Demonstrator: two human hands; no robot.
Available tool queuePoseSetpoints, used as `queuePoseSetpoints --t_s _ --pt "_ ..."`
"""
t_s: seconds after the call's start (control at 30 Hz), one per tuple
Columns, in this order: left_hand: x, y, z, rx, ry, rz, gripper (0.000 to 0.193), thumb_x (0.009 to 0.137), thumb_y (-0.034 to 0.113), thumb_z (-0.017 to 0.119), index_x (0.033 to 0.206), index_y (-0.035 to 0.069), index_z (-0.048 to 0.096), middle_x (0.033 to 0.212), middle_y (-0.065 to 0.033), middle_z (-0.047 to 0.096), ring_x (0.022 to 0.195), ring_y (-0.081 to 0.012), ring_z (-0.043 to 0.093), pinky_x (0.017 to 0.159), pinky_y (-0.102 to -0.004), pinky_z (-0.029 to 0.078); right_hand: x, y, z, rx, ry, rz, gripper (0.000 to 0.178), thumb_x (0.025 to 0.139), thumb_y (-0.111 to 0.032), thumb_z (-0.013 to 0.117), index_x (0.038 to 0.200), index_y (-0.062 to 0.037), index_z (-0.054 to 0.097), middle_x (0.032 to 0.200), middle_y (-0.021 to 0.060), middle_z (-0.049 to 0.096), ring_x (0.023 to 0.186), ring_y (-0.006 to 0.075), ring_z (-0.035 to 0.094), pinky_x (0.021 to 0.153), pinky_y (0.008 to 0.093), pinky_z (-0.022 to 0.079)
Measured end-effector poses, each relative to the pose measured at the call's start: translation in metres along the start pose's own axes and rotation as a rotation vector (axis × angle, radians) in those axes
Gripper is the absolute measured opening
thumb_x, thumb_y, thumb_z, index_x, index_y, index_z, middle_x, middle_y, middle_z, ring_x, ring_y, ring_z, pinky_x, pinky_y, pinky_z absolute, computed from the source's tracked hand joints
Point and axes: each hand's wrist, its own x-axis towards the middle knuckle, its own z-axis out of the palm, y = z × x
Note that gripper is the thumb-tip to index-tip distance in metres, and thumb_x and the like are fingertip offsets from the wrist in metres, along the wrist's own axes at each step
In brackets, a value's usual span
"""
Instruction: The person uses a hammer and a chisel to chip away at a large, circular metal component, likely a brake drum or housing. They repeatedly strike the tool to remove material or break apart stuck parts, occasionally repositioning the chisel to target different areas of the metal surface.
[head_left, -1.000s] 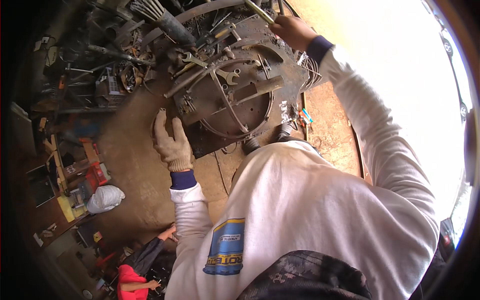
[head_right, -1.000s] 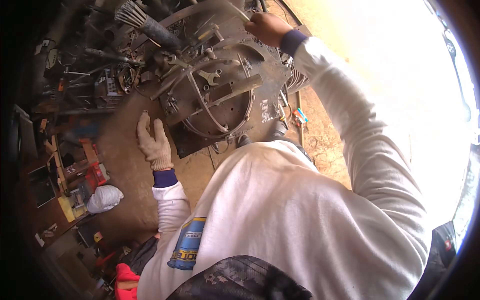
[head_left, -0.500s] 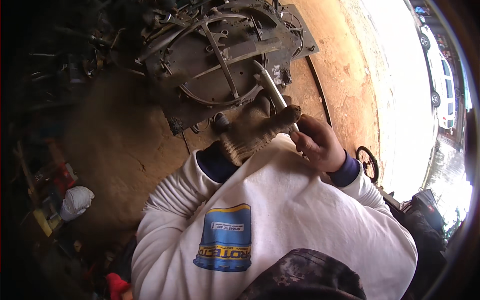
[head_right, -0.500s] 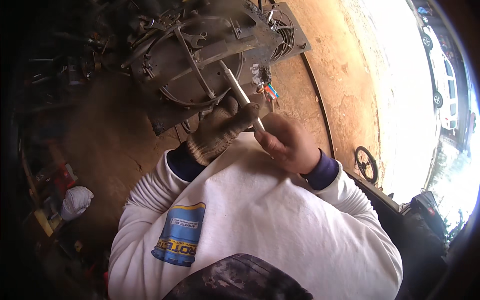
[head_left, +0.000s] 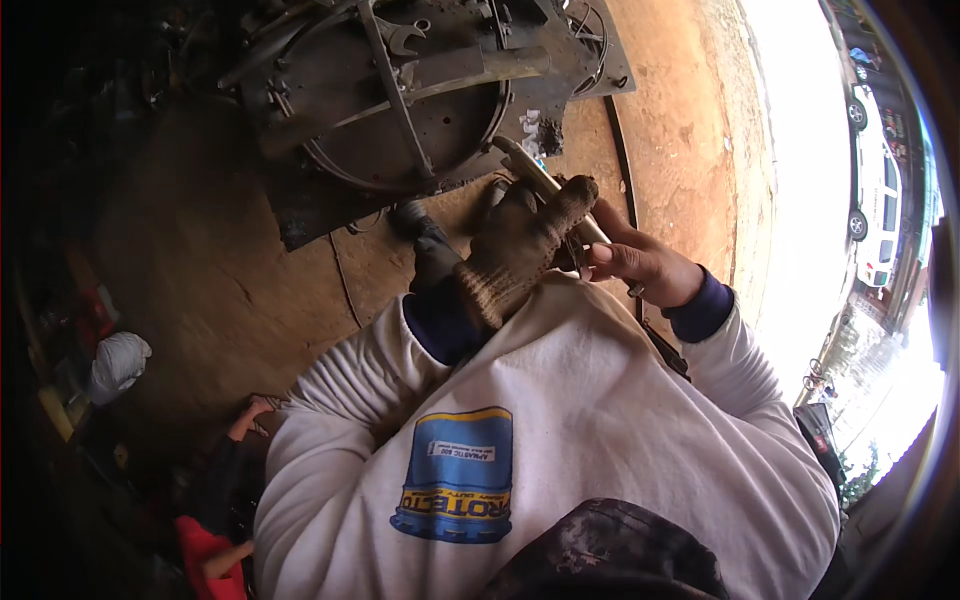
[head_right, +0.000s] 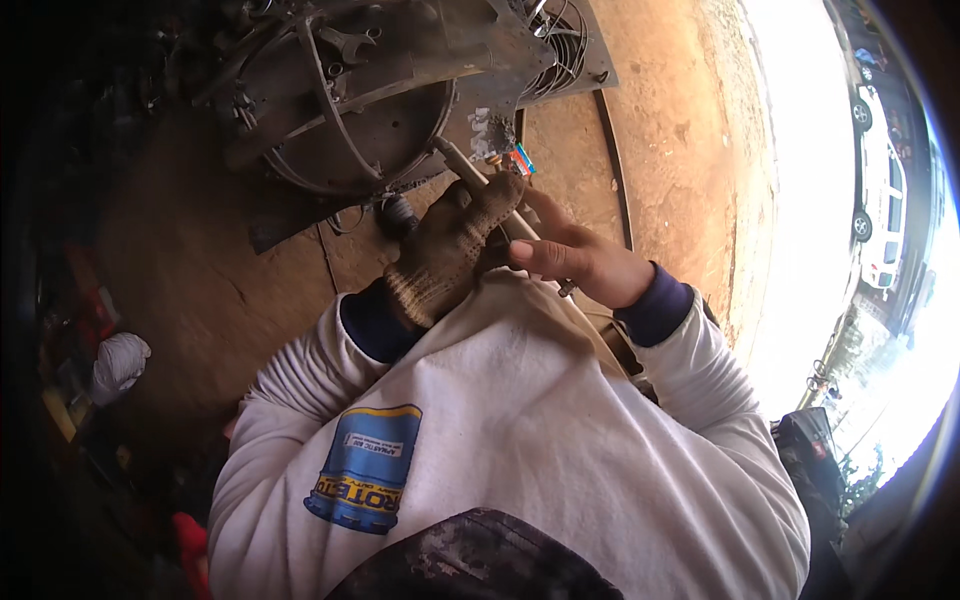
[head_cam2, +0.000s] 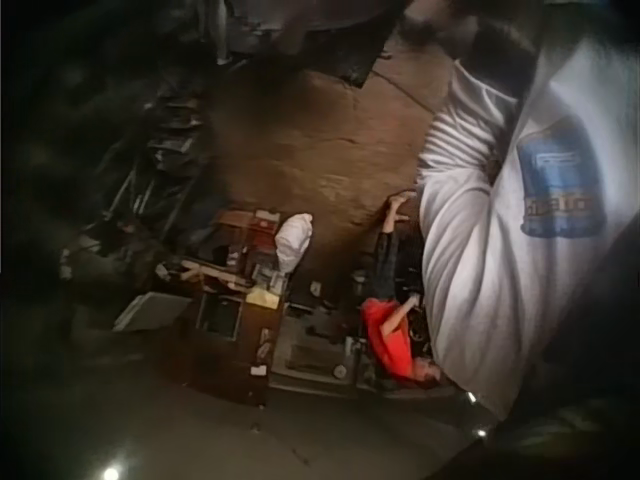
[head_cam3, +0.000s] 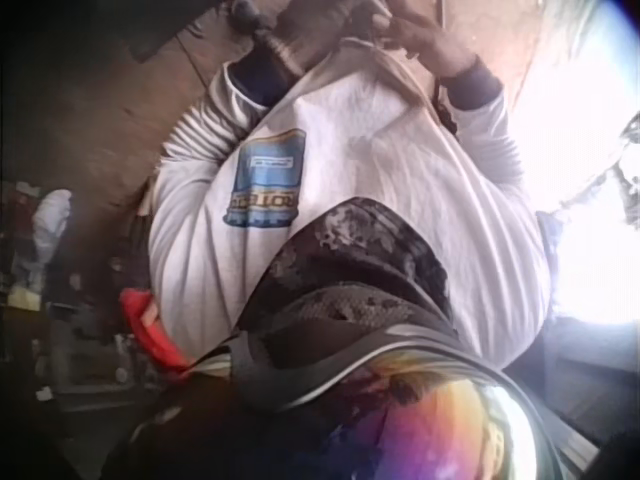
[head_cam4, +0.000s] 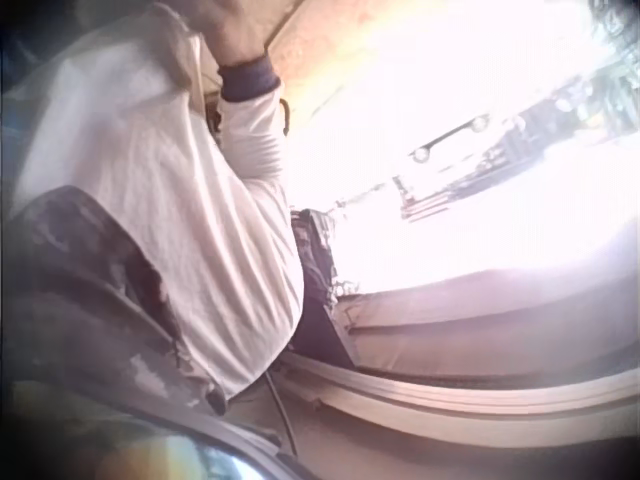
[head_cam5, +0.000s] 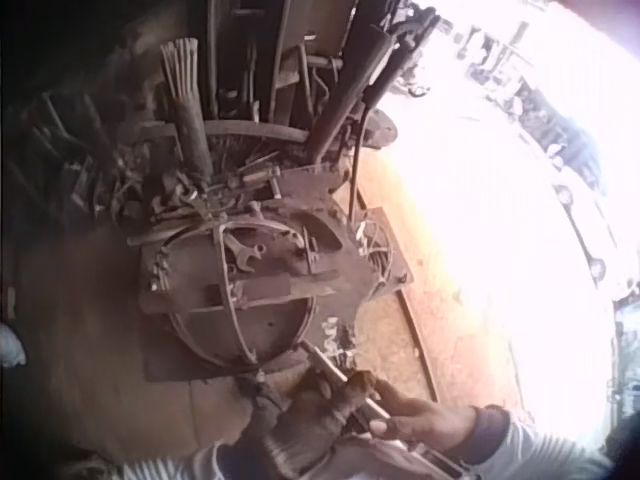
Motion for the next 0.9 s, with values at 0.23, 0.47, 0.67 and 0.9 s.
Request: queuePoseSetpoints --t_s 0.23,0.47,0.67,0.9 --pt "0.014 -0.014 0.007 -0.321 -0.028 0.038 0.032 0.100 0.030 0.054 0.116 0.002 0.056 0.092 -0.0129 0.063 0.081 -0.0202 0.065 0.068 -0.0293 0.054 0.010 -0.021 -0.017 -0.198 -0.034 -0.097 0.088 0.091 -0.047 0.062 0.155 -0.0040 0.018 0.119 0.0066 0.057 0.098 0.0118 0.051 0.081 0.0253 0.043" --pt "0.010 -0.006 0.012 -0.402 -0.014 0.097 0.038 0.100 0.032 0.053 0.115 -0.003 0.055 0.089 -0.0171 0.064 0.078 -0.0245 0.067 0.069 -0.0320 0.058 0.015 -0.037 -0.027 -0.239 -0.025 0.021 0.082 0.091 -0.046 0.062 0.152 -0.0026 0.028 0.107 0.0069 0.061 0.087 0.0128 0.053 0.074 0.0262 0.043" --pt "0.013 -0.004 0.010 -0.332 0.033 0.040 0.044 0.100 0.040 0.052 0.109 -0.002 0.057 0.089 -0.0150 0.065 0.078 -0.0234 0.068 0.069 -0.0317 0.058 0.017 -0.049 -0.021 -0.265 -0.037 0.056 0.066 0.094 -0.043 0.059 0.140 0.0010 0.043 0.089 0.0035 0.060 0.081 0.0113 0.053 0.072 0.0266 0.042" --pt "0.021 -0.009 -0.002 -0.295 0.052 0.002 0.043 0.100 0.042 0.052 0.102 0.000 0.059 0.083 -0.0113 0.064 0.073 -0.0205 0.063 0.066 -0.0322 0.054 0.023 -0.051 -0.026 -0.275 -0.077 0.169 0.040 0.096 -0.038 0.055 0.103 0.0005 0.064 0.082 0.0035 0.058 0.075 0.0120 0.052 0.069 0.0258 0.042"
